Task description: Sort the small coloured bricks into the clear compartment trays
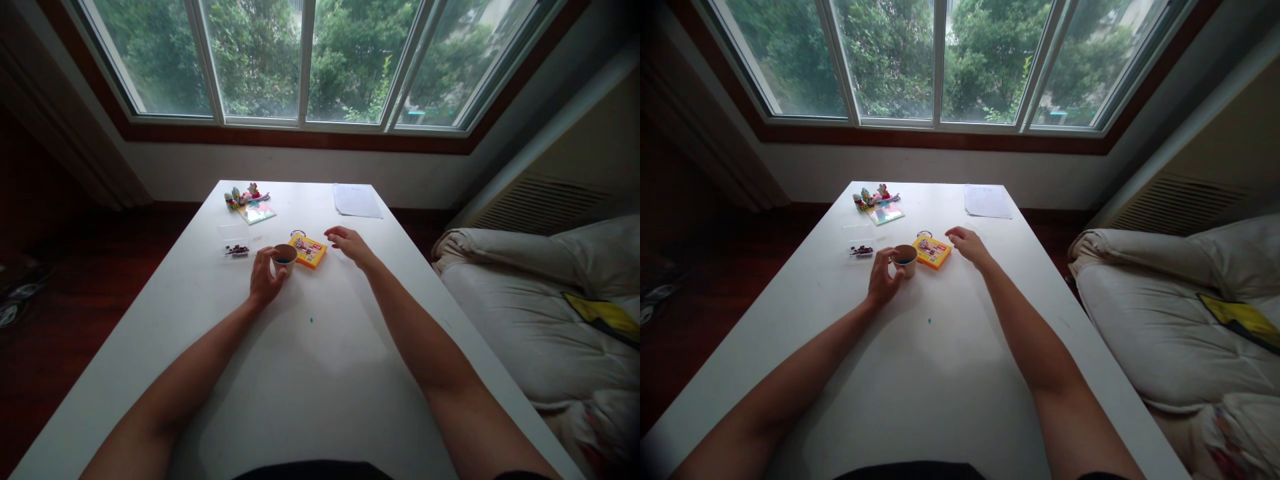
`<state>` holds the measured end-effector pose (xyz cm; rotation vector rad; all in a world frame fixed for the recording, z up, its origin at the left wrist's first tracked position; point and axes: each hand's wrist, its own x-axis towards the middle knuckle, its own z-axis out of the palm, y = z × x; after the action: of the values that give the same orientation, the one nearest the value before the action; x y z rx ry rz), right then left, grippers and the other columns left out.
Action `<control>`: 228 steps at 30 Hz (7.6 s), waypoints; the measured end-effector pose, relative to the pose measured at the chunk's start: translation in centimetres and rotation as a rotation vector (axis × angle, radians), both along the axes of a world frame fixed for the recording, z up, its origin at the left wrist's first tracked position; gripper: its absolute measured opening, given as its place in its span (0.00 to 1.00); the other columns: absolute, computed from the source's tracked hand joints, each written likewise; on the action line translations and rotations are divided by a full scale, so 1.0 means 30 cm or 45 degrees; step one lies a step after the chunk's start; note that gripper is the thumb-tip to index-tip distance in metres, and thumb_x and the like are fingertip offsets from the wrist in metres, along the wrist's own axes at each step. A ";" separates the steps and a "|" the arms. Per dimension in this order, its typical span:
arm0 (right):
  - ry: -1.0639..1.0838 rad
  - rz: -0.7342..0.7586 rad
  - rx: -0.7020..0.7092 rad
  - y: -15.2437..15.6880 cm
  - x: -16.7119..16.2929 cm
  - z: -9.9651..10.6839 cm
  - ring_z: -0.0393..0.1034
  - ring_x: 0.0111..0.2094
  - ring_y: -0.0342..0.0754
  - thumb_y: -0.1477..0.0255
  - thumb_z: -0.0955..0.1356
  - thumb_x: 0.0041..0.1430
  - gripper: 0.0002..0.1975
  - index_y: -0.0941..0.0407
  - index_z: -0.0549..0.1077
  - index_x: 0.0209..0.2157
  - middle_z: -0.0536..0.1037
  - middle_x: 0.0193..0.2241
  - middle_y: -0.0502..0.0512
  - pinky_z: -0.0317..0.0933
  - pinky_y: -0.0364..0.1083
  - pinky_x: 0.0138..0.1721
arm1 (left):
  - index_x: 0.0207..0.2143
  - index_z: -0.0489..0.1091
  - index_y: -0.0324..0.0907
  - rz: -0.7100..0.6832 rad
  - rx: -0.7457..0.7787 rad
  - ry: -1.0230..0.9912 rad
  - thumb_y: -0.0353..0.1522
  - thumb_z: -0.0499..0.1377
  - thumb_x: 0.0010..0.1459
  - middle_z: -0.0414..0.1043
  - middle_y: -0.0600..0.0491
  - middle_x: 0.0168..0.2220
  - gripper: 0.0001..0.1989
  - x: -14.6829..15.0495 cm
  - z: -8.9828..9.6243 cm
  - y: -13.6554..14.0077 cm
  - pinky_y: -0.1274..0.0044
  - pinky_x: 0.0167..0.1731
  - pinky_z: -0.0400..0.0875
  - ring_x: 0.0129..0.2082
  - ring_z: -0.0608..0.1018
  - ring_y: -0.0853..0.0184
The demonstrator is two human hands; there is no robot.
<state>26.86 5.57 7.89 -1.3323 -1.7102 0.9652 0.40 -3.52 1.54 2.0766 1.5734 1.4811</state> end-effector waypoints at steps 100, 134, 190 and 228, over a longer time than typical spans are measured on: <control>0.104 -0.022 0.568 -0.116 -0.263 -0.245 0.71 0.36 0.48 0.66 0.64 0.64 0.10 0.55 0.75 0.40 0.79 0.39 0.57 0.67 0.48 0.40 | 0.33 0.69 0.45 0.647 -0.179 0.105 0.39 0.55 0.62 0.74 0.54 0.30 0.09 -0.188 0.087 0.258 0.75 0.32 0.62 0.29 0.73 0.65; 0.106 0.039 0.724 -0.111 -0.315 -0.128 0.74 0.40 0.50 0.63 0.64 0.68 0.18 0.49 0.70 0.57 0.78 0.44 0.56 0.69 0.52 0.48 | 0.48 0.71 0.43 0.199 0.002 0.086 0.29 0.54 0.60 0.72 0.52 0.37 0.14 -0.079 0.128 0.062 0.75 0.34 0.70 0.33 0.73 0.66; 0.982 -0.018 0.133 -0.141 -0.365 -0.074 0.74 0.34 0.45 0.58 0.71 0.57 0.16 0.52 0.70 0.43 0.78 0.38 0.52 0.73 0.48 0.37 | 0.68 0.54 0.44 -0.030 0.307 0.281 0.36 0.50 0.69 0.58 0.40 0.65 0.26 -0.067 0.063 0.021 0.59 0.62 0.62 0.65 0.63 0.54; 0.239 -0.286 0.404 -0.129 -0.267 -0.236 0.67 0.27 0.47 0.64 0.62 0.63 0.13 0.54 0.75 0.39 0.77 0.28 0.50 0.64 0.46 0.33 | 0.42 0.74 0.43 0.883 -0.335 0.304 0.33 0.61 0.55 0.66 0.42 0.51 0.11 -0.391 -0.045 0.154 0.58 0.52 0.66 0.52 0.69 0.49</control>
<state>18.85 1.70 0.80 -1.1555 -1.4639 0.6379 -11.33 1.09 0.19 1.6819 2.6013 1.0963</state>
